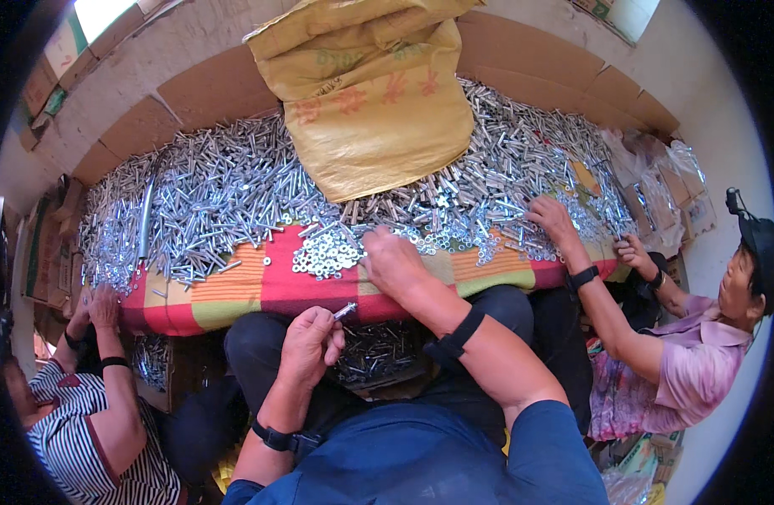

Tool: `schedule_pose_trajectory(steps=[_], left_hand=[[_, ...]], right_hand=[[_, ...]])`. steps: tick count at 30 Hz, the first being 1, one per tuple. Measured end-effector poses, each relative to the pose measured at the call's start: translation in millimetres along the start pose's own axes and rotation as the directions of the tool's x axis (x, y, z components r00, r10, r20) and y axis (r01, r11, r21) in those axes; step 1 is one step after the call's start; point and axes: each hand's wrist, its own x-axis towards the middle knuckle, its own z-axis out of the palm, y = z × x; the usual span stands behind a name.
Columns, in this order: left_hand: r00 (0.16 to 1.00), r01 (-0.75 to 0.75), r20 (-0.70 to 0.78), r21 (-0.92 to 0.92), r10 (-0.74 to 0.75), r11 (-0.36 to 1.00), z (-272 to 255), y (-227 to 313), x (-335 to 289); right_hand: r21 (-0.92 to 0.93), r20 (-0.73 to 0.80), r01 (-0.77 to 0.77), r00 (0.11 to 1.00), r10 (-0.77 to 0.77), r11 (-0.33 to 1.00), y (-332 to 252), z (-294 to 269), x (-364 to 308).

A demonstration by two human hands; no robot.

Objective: Sorting and assembling metal screws and washers from a large pile.

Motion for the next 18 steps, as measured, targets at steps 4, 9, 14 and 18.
schedule_pose_trajectory(steps=[4, 9, 14, 18], left_hand=[[1.0, -0.007, -0.004, -0.005, 0.007, 1.0, 0, 1, 0], [1.0, -0.022, -0.009, 0.01, 0.022, 1.0, 3, 2, -1], [1.0, -0.029, -0.003, 0.001, 0.029, 1.0, -1, -1, -1], [1.0, -0.028, -0.003, -0.011, 0.028, 1.0, 0, -1, 0]], right_hand=[[-0.044, 0.099, -0.021, 0.995, 0.025, 0.999, 5, 0, 2], [0.025, 0.135, -0.012, 0.991, 0.008, 1.0, 19, -2, -4], [0.098, 0.146, 0.008, 0.989, -0.023, 0.995, 24, -6, -6], [0.078, 0.118, 0.049, 0.991, -0.058, 0.996, 24, -14, -13]])
